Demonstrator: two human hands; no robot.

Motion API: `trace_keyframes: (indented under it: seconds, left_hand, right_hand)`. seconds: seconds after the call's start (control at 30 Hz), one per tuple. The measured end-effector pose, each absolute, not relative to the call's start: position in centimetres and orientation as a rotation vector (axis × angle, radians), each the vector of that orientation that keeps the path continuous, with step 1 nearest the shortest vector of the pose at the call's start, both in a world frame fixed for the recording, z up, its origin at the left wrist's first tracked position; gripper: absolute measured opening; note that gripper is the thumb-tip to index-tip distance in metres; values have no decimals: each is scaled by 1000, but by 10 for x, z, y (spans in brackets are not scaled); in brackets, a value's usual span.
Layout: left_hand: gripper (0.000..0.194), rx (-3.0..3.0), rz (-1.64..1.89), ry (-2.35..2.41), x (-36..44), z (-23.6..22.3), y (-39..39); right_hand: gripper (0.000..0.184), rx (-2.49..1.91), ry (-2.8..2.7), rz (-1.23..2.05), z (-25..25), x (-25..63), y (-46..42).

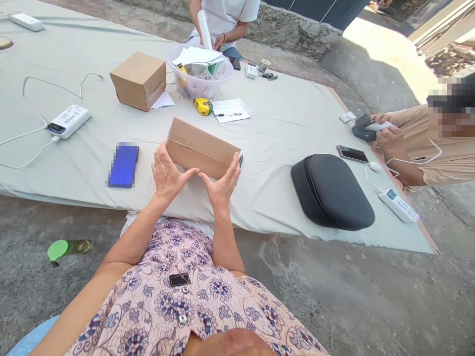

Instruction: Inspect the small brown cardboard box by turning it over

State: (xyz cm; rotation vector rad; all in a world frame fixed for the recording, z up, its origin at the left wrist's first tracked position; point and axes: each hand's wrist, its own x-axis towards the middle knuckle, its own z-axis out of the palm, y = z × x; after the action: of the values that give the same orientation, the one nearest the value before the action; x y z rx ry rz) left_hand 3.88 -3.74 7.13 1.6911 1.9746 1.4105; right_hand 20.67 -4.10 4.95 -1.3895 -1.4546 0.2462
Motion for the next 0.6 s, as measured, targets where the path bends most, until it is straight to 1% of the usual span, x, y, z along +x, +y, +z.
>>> trace_keyframes:
  seconds: [0.1,0.2,0.23,0.33,0.4,0.47,0.6]
  left_hand:
    - [124,1709,1359,2007,41,72,-39]
    - [112,1695,1369,2013,37,73,-39]
    - [104,1680,1394,2011,35,73,-39]
    - [71,1604,1484,2006,26,75,-38]
    - [57,1549,1528,2002,21,76,-37]
    - [54,1507,1552,2000,18,78,-37]
    - [60,1458,1550,2007,16,81,-38]
  right_hand:
    - [115,-1432,-1465,243,51,207,-42]
    - [108,-1441,-1480,267,53,210,-42]
    - [105,-1444,-1467,289,53,211,-42]
    - [96,-1452,-1383,364,53,214,-42]
    - [90,-1445,-1335,374,54,216,-42]
    - [85,-1437,-1318,355,57,217,-44]
    - [79,-1446,-1353,330,65,218,-48]
